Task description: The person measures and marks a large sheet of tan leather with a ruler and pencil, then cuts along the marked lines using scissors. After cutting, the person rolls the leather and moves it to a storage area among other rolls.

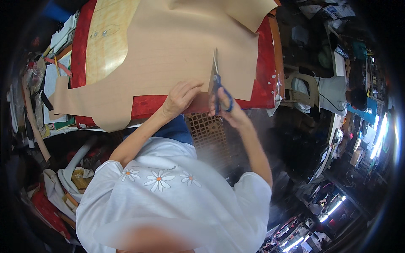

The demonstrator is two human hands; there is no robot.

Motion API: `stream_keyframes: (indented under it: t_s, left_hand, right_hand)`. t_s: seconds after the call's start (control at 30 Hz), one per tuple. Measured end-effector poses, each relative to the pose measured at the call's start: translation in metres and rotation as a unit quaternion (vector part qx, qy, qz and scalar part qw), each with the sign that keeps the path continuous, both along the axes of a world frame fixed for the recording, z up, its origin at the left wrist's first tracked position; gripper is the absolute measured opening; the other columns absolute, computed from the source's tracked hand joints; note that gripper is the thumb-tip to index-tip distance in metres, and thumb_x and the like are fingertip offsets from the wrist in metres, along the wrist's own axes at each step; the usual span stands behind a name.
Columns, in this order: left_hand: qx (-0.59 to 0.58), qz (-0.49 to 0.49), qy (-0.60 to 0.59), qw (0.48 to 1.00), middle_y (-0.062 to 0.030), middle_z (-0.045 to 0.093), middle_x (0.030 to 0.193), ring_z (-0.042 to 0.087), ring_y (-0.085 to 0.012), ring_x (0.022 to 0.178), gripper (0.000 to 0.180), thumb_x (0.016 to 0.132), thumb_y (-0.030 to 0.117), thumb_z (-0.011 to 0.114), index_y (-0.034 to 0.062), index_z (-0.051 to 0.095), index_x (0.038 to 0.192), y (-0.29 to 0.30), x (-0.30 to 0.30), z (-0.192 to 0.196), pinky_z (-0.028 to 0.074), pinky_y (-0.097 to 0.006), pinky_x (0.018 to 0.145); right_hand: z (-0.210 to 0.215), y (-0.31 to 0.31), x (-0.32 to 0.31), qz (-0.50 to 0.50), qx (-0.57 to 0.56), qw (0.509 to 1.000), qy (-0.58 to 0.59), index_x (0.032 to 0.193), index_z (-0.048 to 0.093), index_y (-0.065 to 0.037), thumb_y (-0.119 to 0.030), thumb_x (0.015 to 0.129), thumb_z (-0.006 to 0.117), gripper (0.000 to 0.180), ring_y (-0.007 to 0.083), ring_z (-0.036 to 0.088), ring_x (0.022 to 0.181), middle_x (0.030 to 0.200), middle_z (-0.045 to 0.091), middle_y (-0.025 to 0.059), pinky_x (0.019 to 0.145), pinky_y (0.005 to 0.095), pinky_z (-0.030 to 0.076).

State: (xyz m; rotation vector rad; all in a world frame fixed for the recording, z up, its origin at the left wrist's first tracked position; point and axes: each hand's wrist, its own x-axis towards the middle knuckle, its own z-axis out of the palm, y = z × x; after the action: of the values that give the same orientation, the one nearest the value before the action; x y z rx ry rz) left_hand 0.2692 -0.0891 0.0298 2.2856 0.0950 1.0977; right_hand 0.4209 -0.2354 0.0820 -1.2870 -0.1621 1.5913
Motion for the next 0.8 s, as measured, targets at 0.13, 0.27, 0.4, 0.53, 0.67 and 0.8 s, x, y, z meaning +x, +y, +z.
stream_keyframes:
  t_s: [0.13, 0.27, 0.4, 0.53, 0.67, 0.8]
  left_hand:
    - [-0.005, -0.031, -0.021, 0.999, -0.0218, 0.058, 0.123, 0.059, -0.0378, 0.11, 0.022, 0.078, 0.002, 0.06, -0.0026, 0.051, 0.098, -0.003, -0.001, 0.0, 0.051, -0.043, 0.093]
    - [-0.021, -0.031, -0.012, 0.999, -0.0218, 0.057, 0.124, 0.058, -0.0372, 0.112, 0.019, 0.08, 0.001, 0.058, -0.0031, 0.049, 0.096, -0.009, -0.009, -0.002, 0.05, -0.043, 0.093]
    - [-0.028, -0.02, -0.004, 0.999, -0.0212, 0.058, 0.123, 0.058, -0.0356, 0.112, 0.016, 0.081, 0.001, 0.058, -0.003, 0.051, 0.095, -0.012, -0.014, -0.004, 0.051, -0.043, 0.093]
    - [-0.04, -0.023, 0.008, 0.999, -0.0198, 0.058, 0.123, 0.059, -0.0339, 0.112, 0.015, 0.081, 0.002, 0.059, -0.0026, 0.053, 0.093, -0.012, -0.015, -0.003, 0.05, -0.042, 0.094]
    - [-0.029, -0.018, 0.024, 0.999, -0.0189, 0.058, 0.123, 0.058, -0.0334, 0.112, 0.015, 0.081, 0.003, 0.058, -0.0028, 0.053, 0.093, -0.013, -0.018, -0.002, 0.049, -0.042, 0.097]
    - [-0.033, -0.017, 0.044, 0.998, -0.0191, 0.058, 0.124, 0.058, -0.0332, 0.113, 0.016, 0.081, 0.005, 0.057, -0.0026, 0.053, 0.094, -0.015, -0.021, -0.003, 0.048, -0.043, 0.098]
  right_hand:
    - [0.011, 0.019, 0.076, 0.148, 0.004, 0.988, 0.041, 0.099, 0.057, -0.005, -0.068, 0.087, 0.047, 0.065, 0.0174, 0.06, 0.067, 0.078, 0.059, 0.0048, 0.078, 0.0369, 0.052]
    - [0.024, 0.053, 0.14, 0.331, -0.026, 0.939, -0.091, 0.092, 0.057, -0.004, -0.06, 0.086, 0.058, 0.056, 0.0138, 0.056, 0.06, 0.069, 0.055, 0.0043, 0.057, 0.0256, 0.046]
    - [0.039, 0.089, 0.168, 0.429, -0.053, 0.893, -0.123, 0.087, 0.06, -0.004, -0.055, 0.077, 0.071, 0.053, 0.0104, 0.052, 0.056, 0.066, 0.053, 0.0015, 0.051, 0.0226, 0.042]
    - [0.052, 0.113, 0.18, 0.467, -0.109, 0.86, -0.174, 0.081, 0.059, -0.004, -0.046, 0.068, 0.084, 0.05, 0.0077, 0.05, 0.055, 0.065, 0.05, -0.0014, 0.049, 0.0213, 0.04]
    - [0.058, 0.126, 0.185, 0.5, -0.121, 0.836, -0.191, 0.073, 0.057, -0.006, -0.036, 0.069, 0.086, 0.042, 0.0059, 0.048, 0.052, 0.059, 0.048, -0.0037, 0.046, 0.0207, 0.037]
    - [0.058, 0.132, 0.183, 0.529, -0.126, 0.816, -0.198, 0.071, 0.056, -0.006, -0.03, 0.071, 0.085, 0.038, 0.0041, 0.046, 0.048, 0.056, 0.049, -0.0044, 0.044, 0.0194, 0.035]
